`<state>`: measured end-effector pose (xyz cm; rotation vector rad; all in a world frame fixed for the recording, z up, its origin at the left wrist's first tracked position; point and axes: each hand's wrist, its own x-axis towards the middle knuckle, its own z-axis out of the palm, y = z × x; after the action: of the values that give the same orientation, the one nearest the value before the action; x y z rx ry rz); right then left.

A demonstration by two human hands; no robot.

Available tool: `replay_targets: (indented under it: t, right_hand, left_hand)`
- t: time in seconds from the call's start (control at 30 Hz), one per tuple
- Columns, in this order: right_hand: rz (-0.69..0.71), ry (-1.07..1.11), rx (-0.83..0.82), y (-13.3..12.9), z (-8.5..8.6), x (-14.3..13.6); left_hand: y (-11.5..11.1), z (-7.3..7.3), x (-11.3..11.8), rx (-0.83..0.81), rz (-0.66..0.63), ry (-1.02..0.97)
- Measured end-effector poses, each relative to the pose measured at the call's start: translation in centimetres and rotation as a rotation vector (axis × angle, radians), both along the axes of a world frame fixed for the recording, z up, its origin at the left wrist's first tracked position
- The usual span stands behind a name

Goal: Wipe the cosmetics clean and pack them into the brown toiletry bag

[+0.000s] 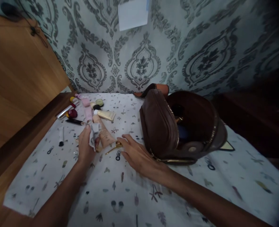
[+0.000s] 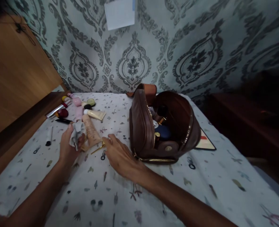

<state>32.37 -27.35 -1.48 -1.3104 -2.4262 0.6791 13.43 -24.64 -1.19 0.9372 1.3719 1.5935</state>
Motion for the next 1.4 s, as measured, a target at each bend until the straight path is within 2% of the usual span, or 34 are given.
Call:
replay_targets:
  t: [0.1,0.17,0.27,0.4,0.53,0.67,0.83,0.9,1.0,1.07,1.13,1.27,1.4]
  right_hand:
    - [-0.044,-0.059,-0.019,1.3,-1.2,-1.4]
    - [-0.044,-0.058,-0.015,1.8,-1.9,-1.8]
    - [-0.083,0.043,0.004,2.0,-2.7,-1.5]
    - [-0.177,0.283,0.006,1.6,-3.4,-0.6]
    - [-0.238,0.54,0.028,0.9,-3.1,0.1]
    - [-0.241,0.667,0.08,-0.1,-2.7,0.4]
    - [-0.269,0.801,0.065,-0.9,-3.1,0.1]
    - [-0.281,0.846,0.043,-1.1,-3.2,-0.2]
    - [-0.323,0.857,-0.004,-1.1,-3.2,-0.7]
    - [-0.37,0.875,-0.042,-1.1,-3.0,-0.9]
    - [-0.406,0.914,-0.099,-1.2,-3.0,-1.2]
    - [-0.421,1.024,-0.21,-1.3,-3.2,-1.3]
    - [-0.415,1.102,-0.202,-1.8,-3.2,-1.1]
  left_hand:
    - [0.0,-0.6,-0.1,-0.016,-0.048,-0.072]
    - [0.0,-0.9,-0.3,-0.007,-0.068,-0.038]
    - [-0.1,-1.1,-0.4,0.074,-0.108,0.184]
    - [-0.6,-0.9,-0.3,0.157,-0.198,0.512]
    - [-1.1,-1.2,0.1,0.146,-0.33,0.722]
    - [-1.3,-2.2,0.5,0.202,-0.397,0.9]
    - [-1.8,-3.1,1.0,0.312,-0.497,0.935]
    - [-2.1,-3.3,1.1,0.349,-0.45,0.925]
    - [-2.6,-3.2,1.4,0.528,-0.373,0.972]
    - [-2.8,-2.9,1.6,0.672,-0.419,1.025]
    - [-3.0,-2.7,1.7,0.732,-0.473,1.051]
    - [-3.0,-3.1,1.7,0.676,-0.426,1.054]
    - [-2.9,-3.7,1.5,0.566,-0.436,1.025]
